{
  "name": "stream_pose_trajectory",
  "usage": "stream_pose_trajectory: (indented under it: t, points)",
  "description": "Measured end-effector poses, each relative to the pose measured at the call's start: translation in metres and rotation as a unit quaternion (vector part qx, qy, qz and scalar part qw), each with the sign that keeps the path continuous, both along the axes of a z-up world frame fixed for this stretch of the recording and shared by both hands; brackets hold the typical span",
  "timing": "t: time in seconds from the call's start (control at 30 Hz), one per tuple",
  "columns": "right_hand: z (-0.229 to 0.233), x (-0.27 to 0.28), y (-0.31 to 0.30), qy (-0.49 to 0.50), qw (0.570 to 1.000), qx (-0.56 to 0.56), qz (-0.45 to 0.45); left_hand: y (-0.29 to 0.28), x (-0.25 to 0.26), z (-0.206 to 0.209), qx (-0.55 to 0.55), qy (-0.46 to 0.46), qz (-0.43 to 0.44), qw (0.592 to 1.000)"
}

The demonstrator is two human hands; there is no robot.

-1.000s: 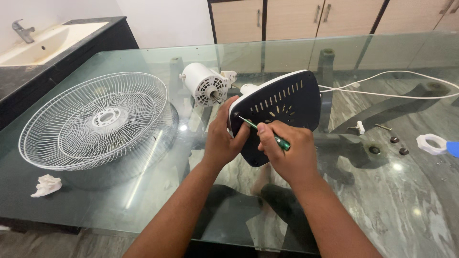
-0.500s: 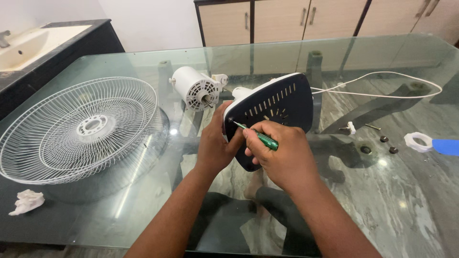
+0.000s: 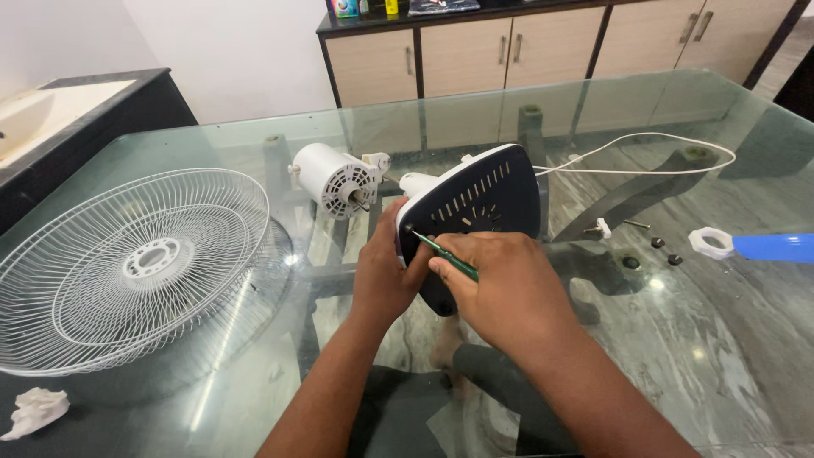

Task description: The person uses a screwdriver to tighten screws on the back cover of a fan motor housing. They work on multiple screws around the perimeter of the cover while holding it steady with the other hand.

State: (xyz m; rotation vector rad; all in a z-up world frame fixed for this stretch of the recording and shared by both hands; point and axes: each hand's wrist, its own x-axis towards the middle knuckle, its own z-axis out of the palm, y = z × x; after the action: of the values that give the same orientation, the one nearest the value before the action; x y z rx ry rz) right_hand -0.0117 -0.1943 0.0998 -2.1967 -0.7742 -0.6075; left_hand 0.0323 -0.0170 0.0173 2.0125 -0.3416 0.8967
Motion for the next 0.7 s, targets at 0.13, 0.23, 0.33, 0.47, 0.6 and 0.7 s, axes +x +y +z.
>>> stream_pose_trajectory:
  t: [0.13,0.23,0.33,0.47,0.6,0.7]
  points:
    - [0.002,-0.008,0.005,0.043,0.998,0.033,-0.023,-0.001,-0.001,0.002,0.01,-0.034,-0.008,0.999]
    - [-0.002,-0.009,0.004,0.083,0.992,0.09,-0.035,-0.001,-0.004,0.004,-0.012,0.013,-0.02,1.0]
    - [-0.013,-0.003,0.0,0.103,0.982,0.156,-0.023,-0.001,-0.003,0.005,-0.014,0.015,-0.024,1.0]
    - [-0.036,0.013,-0.001,0.085,0.968,0.231,0.054,0.0,-0.003,0.002,-0.006,-0.018,-0.021,1.0]
    - [-0.06,0.022,0.003,0.106,0.926,0.329,0.15,0.001,-0.001,0.001,0.014,-0.06,-0.022,0.998]
    - [-0.071,0.022,0.006,0.138,0.909,0.365,0.145,0.003,-0.004,-0.001,0.006,-0.031,-0.041,0.999]
